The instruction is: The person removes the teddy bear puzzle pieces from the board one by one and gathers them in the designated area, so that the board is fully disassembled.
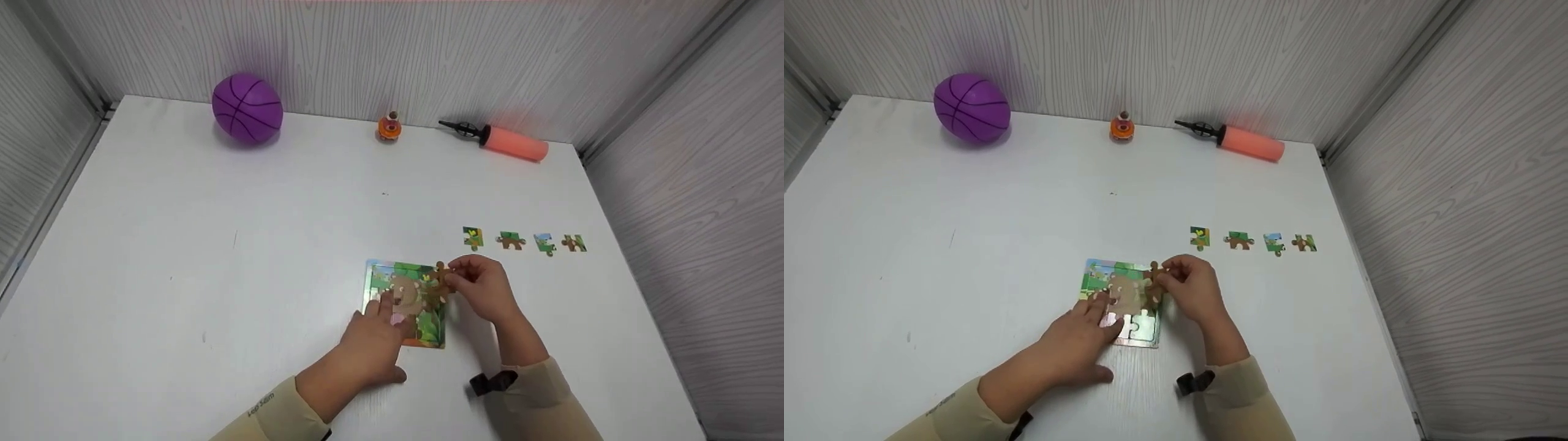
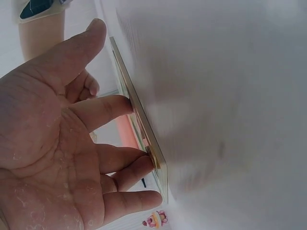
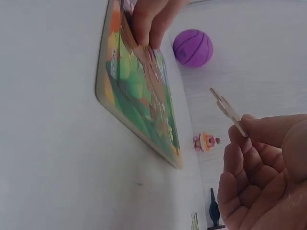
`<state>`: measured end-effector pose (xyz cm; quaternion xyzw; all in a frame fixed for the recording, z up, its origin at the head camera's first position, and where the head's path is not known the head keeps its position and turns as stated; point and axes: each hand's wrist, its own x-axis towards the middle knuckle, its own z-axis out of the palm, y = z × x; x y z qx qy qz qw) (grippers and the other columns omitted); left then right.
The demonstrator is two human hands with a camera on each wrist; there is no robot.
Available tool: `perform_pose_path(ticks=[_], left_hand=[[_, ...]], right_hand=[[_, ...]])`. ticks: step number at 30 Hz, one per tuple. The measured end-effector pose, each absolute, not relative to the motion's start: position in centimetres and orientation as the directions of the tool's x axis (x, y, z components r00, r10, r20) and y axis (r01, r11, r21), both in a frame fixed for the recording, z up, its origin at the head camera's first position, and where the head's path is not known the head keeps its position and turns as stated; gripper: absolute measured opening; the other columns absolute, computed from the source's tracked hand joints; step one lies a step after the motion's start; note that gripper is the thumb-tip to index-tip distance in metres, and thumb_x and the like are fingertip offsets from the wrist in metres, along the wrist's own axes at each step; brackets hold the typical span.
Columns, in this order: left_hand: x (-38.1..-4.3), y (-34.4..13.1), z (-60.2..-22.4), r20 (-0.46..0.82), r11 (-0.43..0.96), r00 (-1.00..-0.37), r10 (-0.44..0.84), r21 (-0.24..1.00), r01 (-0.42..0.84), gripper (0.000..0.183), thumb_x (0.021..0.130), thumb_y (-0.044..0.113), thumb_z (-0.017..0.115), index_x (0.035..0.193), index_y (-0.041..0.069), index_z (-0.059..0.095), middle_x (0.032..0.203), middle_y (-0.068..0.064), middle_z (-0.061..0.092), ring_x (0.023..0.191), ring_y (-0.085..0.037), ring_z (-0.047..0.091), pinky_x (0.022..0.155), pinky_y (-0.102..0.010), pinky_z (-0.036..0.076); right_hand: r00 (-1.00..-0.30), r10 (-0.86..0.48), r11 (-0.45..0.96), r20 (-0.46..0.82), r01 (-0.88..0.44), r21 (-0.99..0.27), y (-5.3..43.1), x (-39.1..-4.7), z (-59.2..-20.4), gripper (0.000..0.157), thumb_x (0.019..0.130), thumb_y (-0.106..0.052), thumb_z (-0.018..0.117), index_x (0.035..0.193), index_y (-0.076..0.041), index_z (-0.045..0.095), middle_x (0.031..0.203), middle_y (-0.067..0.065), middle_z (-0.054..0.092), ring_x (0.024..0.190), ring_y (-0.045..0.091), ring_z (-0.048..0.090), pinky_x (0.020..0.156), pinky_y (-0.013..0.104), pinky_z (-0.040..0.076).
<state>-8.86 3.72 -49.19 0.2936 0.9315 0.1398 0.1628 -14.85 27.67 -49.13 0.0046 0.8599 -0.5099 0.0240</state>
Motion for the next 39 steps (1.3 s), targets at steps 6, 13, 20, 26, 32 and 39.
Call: perform_pose_path(ticks=[6,13,20,26,32,39], left_hand=[[-8.7,3.6,-49.2,-0.187,0.782,-0.782,0.595,0.362,0.508,0.082,0.076,0.050,0.092,0.146,0.015,0.066,0.159,-0.034,0.041,0.142,-0.047,0.043,0.101,-0.065,0.050],[-8.7,3.6,-49.3,-0.187,0.783,-0.787,0.587,0.377,0.494,0.082,0.077,0.050,0.092,0.146,0.015,0.065,0.159,-0.033,0.041,0.141,-0.046,0.042,0.099,-0.064,0.050],[-8.8,3.6,-49.4,-0.189,0.783,-0.788,0.586,0.382,0.491,0.080,0.077,0.050,0.091,0.146,0.017,0.066,0.159,-0.033,0.041,0.142,-0.046,0.042,0.095,-0.061,0.051],[-8.8,3.6,-49.3,-0.195,0.783,-0.788,0.584,0.390,0.484,0.080,0.077,0.050,0.091,0.146,0.019,0.066,0.160,-0.033,0.040,0.144,-0.046,0.041,0.093,-0.059,0.051],[-8.8,3.6,-49.3,-0.200,0.786,-0.788,0.582,0.387,0.482,0.081,0.077,0.051,0.091,0.147,0.019,0.065,0.161,-0.032,0.039,0.145,-0.046,0.040,0.094,-0.058,0.051],[-8.8,3.6,-49.2,-0.197,0.788,-0.790,0.580,0.383,0.483,0.076,0.078,0.050,0.091,0.143,0.019,0.068,0.160,-0.031,0.041,0.144,-0.045,0.040,0.093,-0.058,0.052]], right_hand=[[-0.994,0.096,0.550,-0.061,0.104,-0.829,30.4,-15.6,-49.5,0.011,0.095,-0.003,0.076,0.105,0.002,0.075,0.084,0.008,0.070,0.077,0.019,0.061,0.065,0.024,0.051],[-0.964,0.222,0.591,-0.147,0.253,-0.766,32.9,-16.4,-50.4,0.018,0.097,-0.012,0.078,0.110,0.000,0.075,0.088,0.007,0.069,0.079,0.018,0.059,0.065,0.026,0.049],[-0.963,0.216,0.606,-0.163,0.263,-0.750,33.7,-16.5,-51.0,0.023,0.097,-0.016,0.078,0.113,0.000,0.076,0.088,0.007,0.069,0.076,0.017,0.059,0.061,0.025,0.048],[-0.962,0.210,0.638,-0.173,0.269,-0.721,33.8,-16.6,-51.2,0.025,0.099,-0.015,0.076,0.116,0.003,0.075,0.090,0.009,0.070,0.075,0.017,0.060,0.061,0.026,0.048],[-0.957,0.219,0.698,-0.191,0.291,-0.655,33.7,-16.9,-51.1,0.030,0.100,-0.020,0.076,0.120,0.001,0.074,0.102,0.014,0.071,0.087,0.024,0.062,0.068,0.030,0.051],[-0.960,0.213,0.746,-0.182,0.280,-0.605,33.0,-16.4,-50.7,0.029,0.101,-0.019,0.072,0.122,0.000,0.074,0.110,0.017,0.071,0.096,0.028,0.067,0.072,0.033,0.054]])
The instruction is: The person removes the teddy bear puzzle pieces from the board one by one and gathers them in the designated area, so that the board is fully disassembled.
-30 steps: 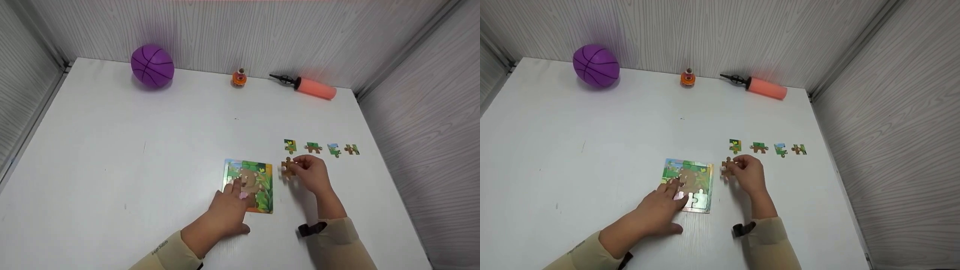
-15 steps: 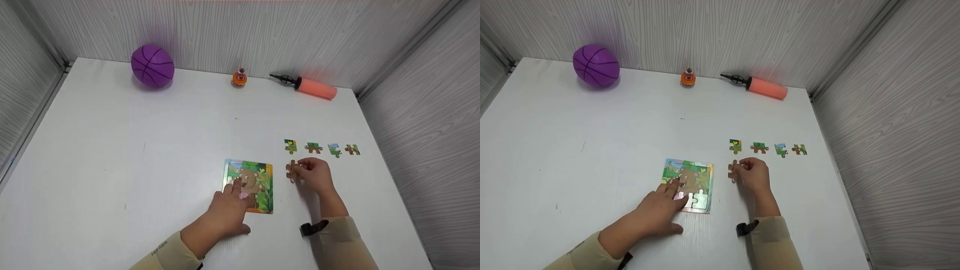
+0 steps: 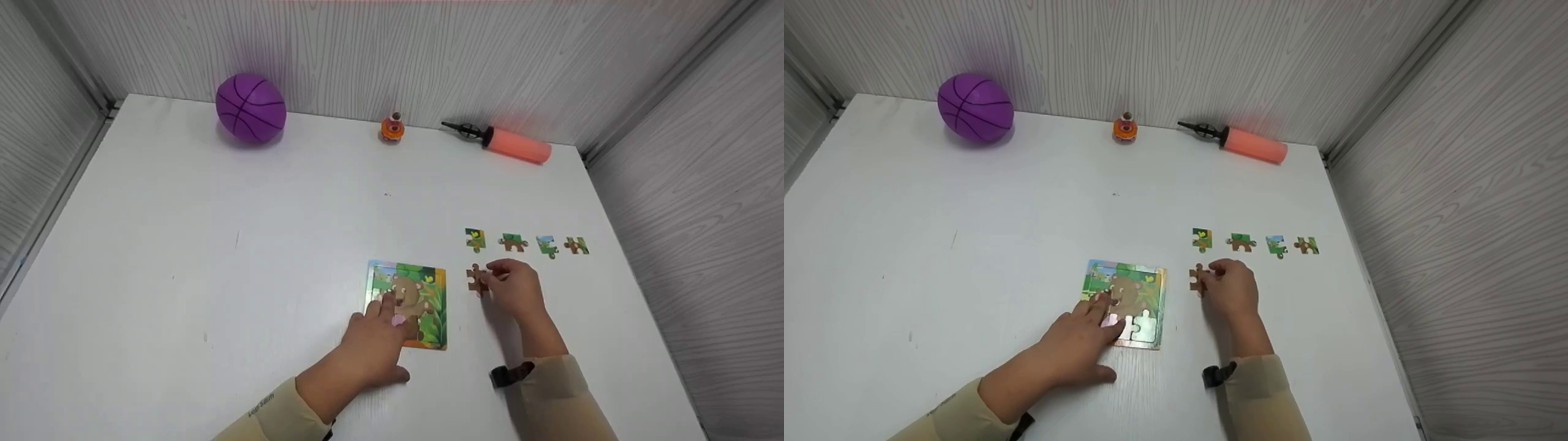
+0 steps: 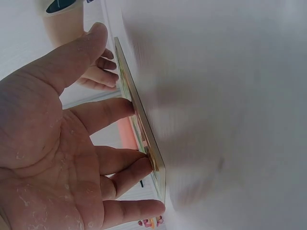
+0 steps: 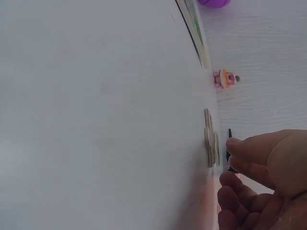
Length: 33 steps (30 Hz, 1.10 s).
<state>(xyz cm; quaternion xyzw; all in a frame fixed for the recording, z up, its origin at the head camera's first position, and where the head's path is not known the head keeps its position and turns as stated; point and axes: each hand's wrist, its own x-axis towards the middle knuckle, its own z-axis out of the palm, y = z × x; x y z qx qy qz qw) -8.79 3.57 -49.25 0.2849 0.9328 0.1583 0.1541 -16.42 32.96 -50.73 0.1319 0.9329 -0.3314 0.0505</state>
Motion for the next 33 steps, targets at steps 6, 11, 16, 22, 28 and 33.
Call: perform_pose_path(ticks=[6,11,16,22,28,33], left_hand=[[-8.8,3.6,-49.2,-0.201,0.791,-0.793,0.576,0.384,0.477,0.080,0.077,0.051,0.091,0.146,0.019,0.066,0.161,-0.031,0.040,0.145,-0.045,0.040,0.091,-0.057,0.052],[-8.8,3.8,-49.1,-0.203,0.795,-0.794,0.572,0.377,0.476,0.081,0.078,0.052,0.090,0.147,0.019,0.065,0.161,-0.031,0.040,0.145,-0.044,0.040,0.091,-0.056,0.052],[-8.5,3.9,-49.0,-0.200,0.797,-0.798,0.568,0.375,0.473,0.083,0.077,0.051,0.092,0.147,0.017,0.064,0.160,-0.032,0.039,0.144,-0.045,0.039,0.090,-0.055,0.053],[-8.5,3.7,-49.0,-0.187,0.785,-0.794,0.579,0.391,0.481,0.078,0.078,0.048,0.092,0.143,0.015,0.067,0.158,-0.034,0.041,0.142,-0.046,0.042,0.091,-0.055,0.053],[-8.4,3.3,-48.9,-0.193,0.780,-0.797,0.572,0.429,0.455,0.073,0.082,0.046,0.090,0.143,0.014,0.066,0.161,-0.031,0.039,0.142,-0.043,0.043,0.094,-0.055,0.053],[-7.9,3.0,-48.5,-0.208,0.780,-0.792,0.574,0.433,0.451,0.094,0.081,0.052,0.089,0.152,0.002,0.054,0.168,-0.029,0.029,0.148,-0.042,0.038,0.100,-0.058,0.051]], right_hand=[[-0.979,0.089,0.816,-0.184,0.177,-0.550,32.1,-15.5,-50.5,0.027,0.097,-0.014,0.076,0.121,-0.002,0.078,0.110,0.014,0.069,0.093,0.026,0.063,0.076,0.038,0.052],[-0.978,0.067,0.828,-0.199,0.165,-0.536,32.0,-15.2,-50.5,0.033,0.095,-0.010,0.078,0.127,-0.003,0.078,0.112,0.015,0.065,0.093,0.026,0.058,0.081,0.042,0.049],[-0.974,0.081,0.832,-0.211,0.183,-0.523,31.9,-15.2,-50.7,0.035,0.094,-0.014,0.078,0.128,-0.008,0.078,0.110,0.013,0.063,0.092,0.026,0.057,0.079,0.041,0.048],[-0.975,0.094,0.825,-0.202,0.190,-0.533,31.7,-15.1,-50.8,0.029,0.095,-0.016,0.079,0.122,-0.007,0.080,0.107,0.012,0.061,0.092,0.026,0.057,0.078,0.040,0.048],[-0.982,0.111,0.809,-0.155,0.180,-0.559,31.1,-14.6,-50.4,0.021,0.095,-0.022,0.078,0.105,-0.004,0.074,0.109,0.014,0.061,0.095,0.027,0.059,0.082,0.042,0.050],[-0.988,0.076,0.796,-0.137,0.143,-0.589,29.3,-14.2,-49.7,0.029,0.095,-0.022,0.079,0.116,-0.001,0.074,0.111,0.015,0.063,0.098,0.028,0.060,0.086,0.045,0.052]])
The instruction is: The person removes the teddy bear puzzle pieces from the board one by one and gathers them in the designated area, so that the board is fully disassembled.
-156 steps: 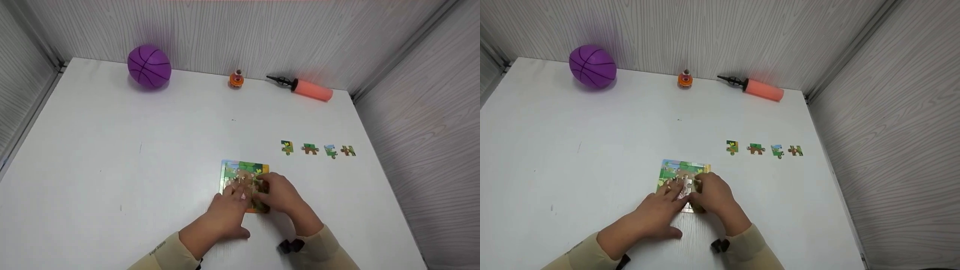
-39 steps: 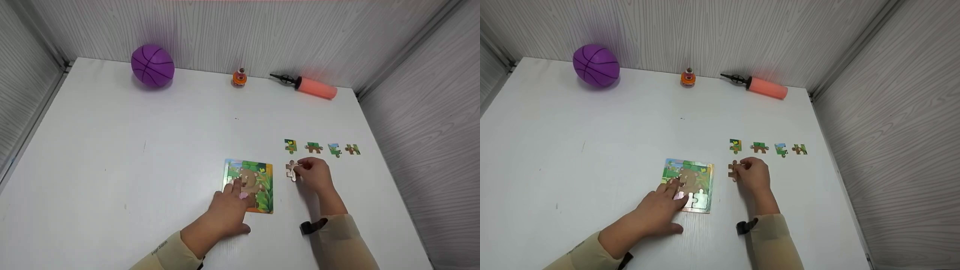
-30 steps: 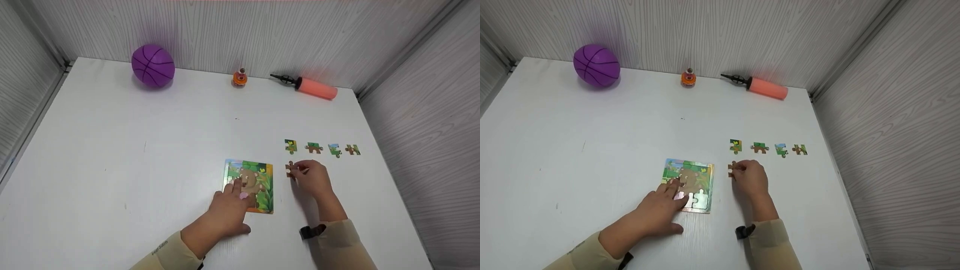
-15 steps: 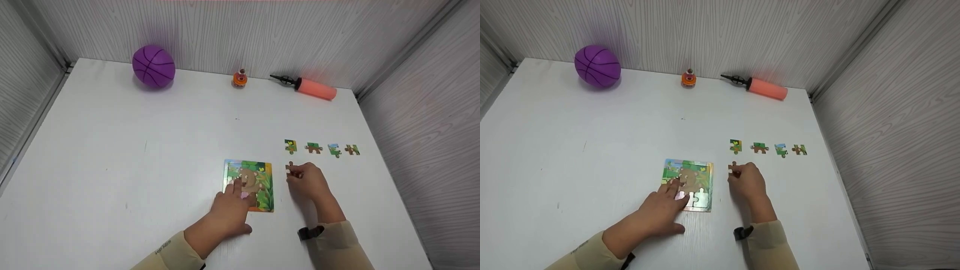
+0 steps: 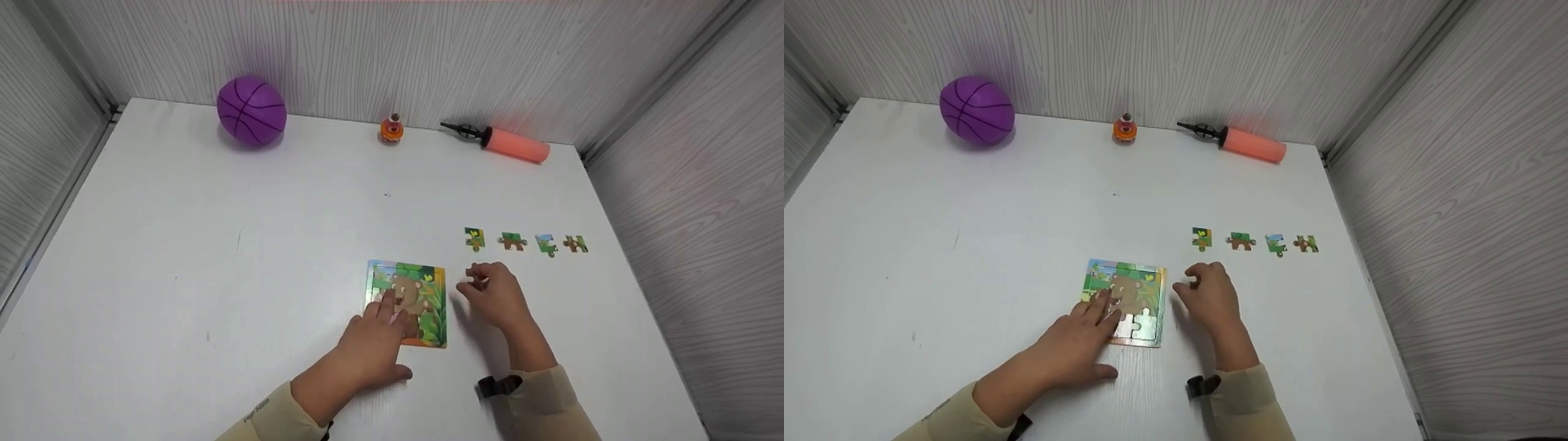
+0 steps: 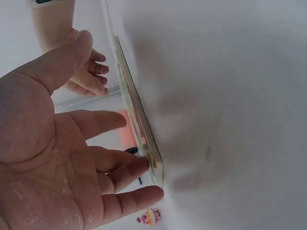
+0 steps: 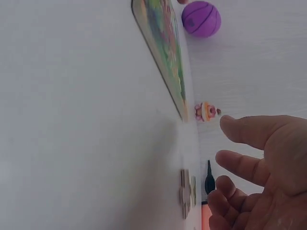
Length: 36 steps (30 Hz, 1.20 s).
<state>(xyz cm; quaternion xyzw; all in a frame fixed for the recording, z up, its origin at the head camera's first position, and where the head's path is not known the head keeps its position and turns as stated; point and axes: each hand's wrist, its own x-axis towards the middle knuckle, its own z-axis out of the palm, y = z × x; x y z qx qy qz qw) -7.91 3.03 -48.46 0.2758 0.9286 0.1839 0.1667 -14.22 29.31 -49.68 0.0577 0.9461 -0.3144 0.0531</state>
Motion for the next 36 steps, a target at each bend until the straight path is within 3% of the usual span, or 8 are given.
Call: perform_pose_path(ticks=[5,11,14,18,24,31,36], left_hand=[[-6.8,3.1,-48.1,-0.267,0.764,-0.736,0.623,0.410,0.498,0.108,0.081,0.060,0.087,0.159,-0.001,0.044,0.168,-0.027,0.030,0.153,-0.039,0.033,0.103,-0.059,0.049],[-6.2,3.1,-47.8,-0.310,0.759,-0.700,0.643,0.379,0.529,0.107,0.082,0.063,0.084,0.156,-0.006,0.046,0.167,-0.025,0.035,0.154,-0.038,0.033,0.105,-0.057,0.050],[-6.1,3.3,-47.8,-0.312,0.758,-0.694,0.649,0.349,0.552,0.105,0.084,0.066,0.081,0.154,-0.005,0.049,0.167,-0.025,0.034,0.154,-0.038,0.033,0.105,-0.055,0.050],[-5.9,3.5,-48.0,-0.306,0.759,-0.695,0.650,0.303,0.577,0.101,0.084,0.068,0.079,0.150,-0.004,0.055,0.166,-0.024,0.037,0.153,-0.038,0.034,0.103,-0.053,0.050],[-5.4,3.5,-48.3,-0.293,0.766,-0.708,0.642,0.258,0.588,0.089,0.083,0.068,0.080,0.135,-0.003,0.068,0.155,-0.021,0.051,0.145,-0.034,0.039,0.093,-0.051,0.052],[-5.3,3.7,-48.3,-0.292,0.771,-0.714,0.637,0.232,0.593,0.092,0.082,0.069,0.081,0.135,-0.006,0.067,0.156,-0.025,0.049,0.148,-0.038,0.037,0.097,-0.050,0.052],[-5.5,3.9,-48.2,-0.287,0.770,-0.715,0.637,0.218,0.599,0.091,0.081,0.068,0.081,0.133,-0.006,0.068,0.155,-0.024,0.050,0.146,-0.036,0.039,0.096,-0.048,0.053]], right_hand=[[-0.989,-0.046,0.802,-0.143,0.048,-0.595,25.8,-13.7,-49.6,0.031,0.094,-0.023,0.082,0.120,-0.005,0.076,0.103,0.007,0.065,0.094,0.024,0.060,0.079,0.042,0.053],[-0.953,-0.248,0.771,-0.176,-0.084,-0.631,21.9,-13.7,-49.7,0.032,0.096,-0.018,0.081,0.125,-0.005,0.076,0.103,0.004,0.069,0.091,0.019,0.063,0.083,0.044,0.056],[-0.934,-0.296,0.763,-0.199,-0.106,-0.637,20.8,-14.1,-49.8,0.025,0.098,-0.021,0.079,0.119,-0.009,0.078,0.098,0.000,0.070,0.087,0.017,0.062,0.082,0.043,0.055],[-0.926,-0.320,0.762,-0.201,-0.125,-0.635,19.6,-14.4,-50.1,0.013,0.101,-0.027,0.075,0.106,-0.015,0.079,0.088,-0.005,0.068,0.080,0.016,0.060,0.076,0.039,0.052],[-0.931,-0.321,0.766,-0.174,-0.147,-0.625,18.7,-13.8,-50.6,0.005,0.094,-0.017,0.077,0.098,-0.013,0.077,0.086,-0.005,0.066,0.078,0.015,0.058,0.073,0.038,0.052],[-0.942,-0.257,0.764,-0.216,-0.061,-0.643,18.4,-13.8,-50.8,0.026,0.089,-0.014,0.082,0.113,-0.007,0.075,0.093,-0.002,0.067,0.085,0.018,0.061,0.079,0.040,0.054],[-0.950,-0.216,0.737,-0.227,-0.007,-0.676,18.5,-13.8,-51.2,0.028,0.090,-0.016,0.084,0.112,-0.009,0.069,0.097,0.000,0.064,0.089,0.019,0.061,0.084,0.041,0.054]])
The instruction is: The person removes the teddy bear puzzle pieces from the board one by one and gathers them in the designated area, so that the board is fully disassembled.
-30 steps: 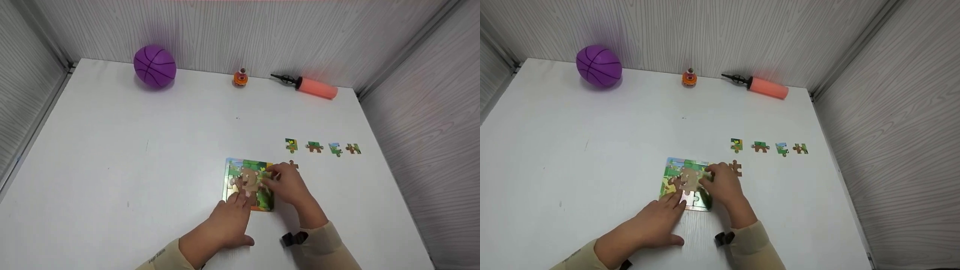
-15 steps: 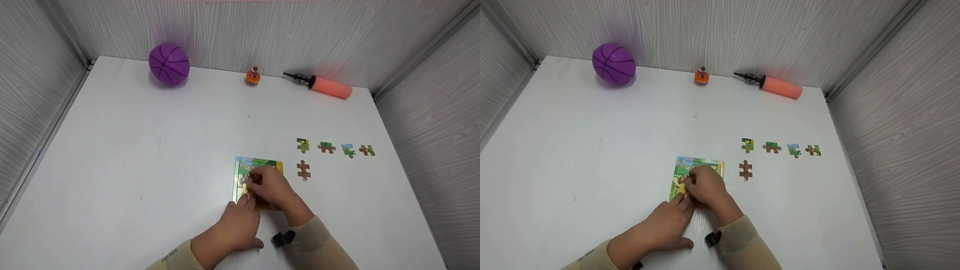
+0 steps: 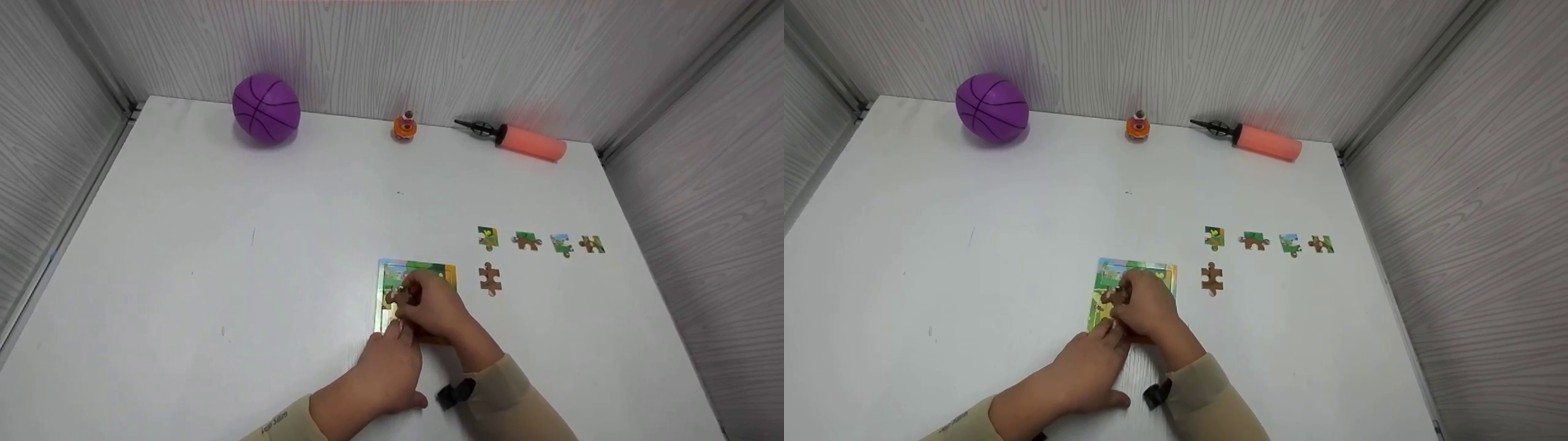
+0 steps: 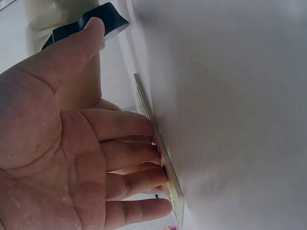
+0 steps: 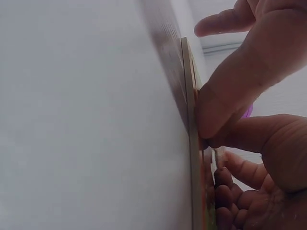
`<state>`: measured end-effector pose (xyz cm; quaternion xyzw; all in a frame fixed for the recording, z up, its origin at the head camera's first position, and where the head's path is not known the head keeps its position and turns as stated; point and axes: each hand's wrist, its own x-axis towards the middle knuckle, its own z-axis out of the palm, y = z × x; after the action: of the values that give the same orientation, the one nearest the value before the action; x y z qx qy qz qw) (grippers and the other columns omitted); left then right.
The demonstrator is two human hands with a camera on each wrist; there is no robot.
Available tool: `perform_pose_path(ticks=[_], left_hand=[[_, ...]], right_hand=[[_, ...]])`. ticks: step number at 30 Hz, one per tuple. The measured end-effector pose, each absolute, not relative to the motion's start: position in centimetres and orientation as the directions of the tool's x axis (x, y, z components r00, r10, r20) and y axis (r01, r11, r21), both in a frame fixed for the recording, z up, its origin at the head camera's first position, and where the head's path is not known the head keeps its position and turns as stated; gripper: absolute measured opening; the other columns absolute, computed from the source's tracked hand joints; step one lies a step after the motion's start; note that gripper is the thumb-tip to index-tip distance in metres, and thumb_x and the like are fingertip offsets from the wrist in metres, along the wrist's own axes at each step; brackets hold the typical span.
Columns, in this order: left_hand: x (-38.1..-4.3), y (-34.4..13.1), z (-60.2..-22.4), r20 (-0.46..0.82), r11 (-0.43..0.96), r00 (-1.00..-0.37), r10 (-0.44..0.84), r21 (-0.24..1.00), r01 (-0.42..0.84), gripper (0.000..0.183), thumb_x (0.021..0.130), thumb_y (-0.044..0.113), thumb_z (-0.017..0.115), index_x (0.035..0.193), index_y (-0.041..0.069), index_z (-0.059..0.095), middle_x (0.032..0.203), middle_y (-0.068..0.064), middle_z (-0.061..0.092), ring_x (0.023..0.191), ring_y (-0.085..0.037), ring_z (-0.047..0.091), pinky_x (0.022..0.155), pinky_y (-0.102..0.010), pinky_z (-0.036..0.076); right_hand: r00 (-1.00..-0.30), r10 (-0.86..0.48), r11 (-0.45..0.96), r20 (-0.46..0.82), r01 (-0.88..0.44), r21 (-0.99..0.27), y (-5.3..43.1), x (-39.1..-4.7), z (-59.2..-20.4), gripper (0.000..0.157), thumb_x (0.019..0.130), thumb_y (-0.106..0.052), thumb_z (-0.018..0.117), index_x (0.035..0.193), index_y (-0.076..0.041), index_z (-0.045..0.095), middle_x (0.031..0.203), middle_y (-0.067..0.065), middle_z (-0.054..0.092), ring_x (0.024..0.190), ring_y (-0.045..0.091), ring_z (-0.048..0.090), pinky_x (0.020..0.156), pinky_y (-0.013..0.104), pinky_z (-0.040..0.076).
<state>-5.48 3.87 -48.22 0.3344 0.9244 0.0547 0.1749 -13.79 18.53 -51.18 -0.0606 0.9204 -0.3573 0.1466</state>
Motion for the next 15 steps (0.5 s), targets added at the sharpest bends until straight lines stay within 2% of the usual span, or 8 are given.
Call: perform_pose_path(ticks=[8,15], left_hand=[[-5.93,3.94,-48.25,-0.308,0.769,-0.705,0.639,0.280,0.575,0.094,0.082,0.066,0.082,0.139,-0.007,0.065,0.160,-0.027,0.045,0.148,-0.040,0.038,0.102,-0.051,0.050],[-5.99,3.80,-48.32,-0.297,0.766,-0.707,0.642,0.283,0.577,0.099,0.082,0.066,0.083,0.145,-0.008,0.059,0.161,-0.027,0.043,0.147,-0.041,0.039,0.100,-0.051,0.051]], right_hand=[[-0.955,-0.214,0.641,-0.204,0.020,-0.767,18.70,-13.67,-51.48,0.011,0.099,-0.014,0.075,0.106,-0.014,0.067,0.093,0.000,0.066,0.086,0.019,0.062,0.081,0.041,0.053],[-0.959,-0.183,0.566,-0.215,0.076,-0.821,18.82,-13.63,-51.81,0.010,0.100,-0.007,0.072,0.107,-0.013,0.069,0.094,0.001,0.069,0.088,0.019,0.066,0.081,0.038,0.056]])
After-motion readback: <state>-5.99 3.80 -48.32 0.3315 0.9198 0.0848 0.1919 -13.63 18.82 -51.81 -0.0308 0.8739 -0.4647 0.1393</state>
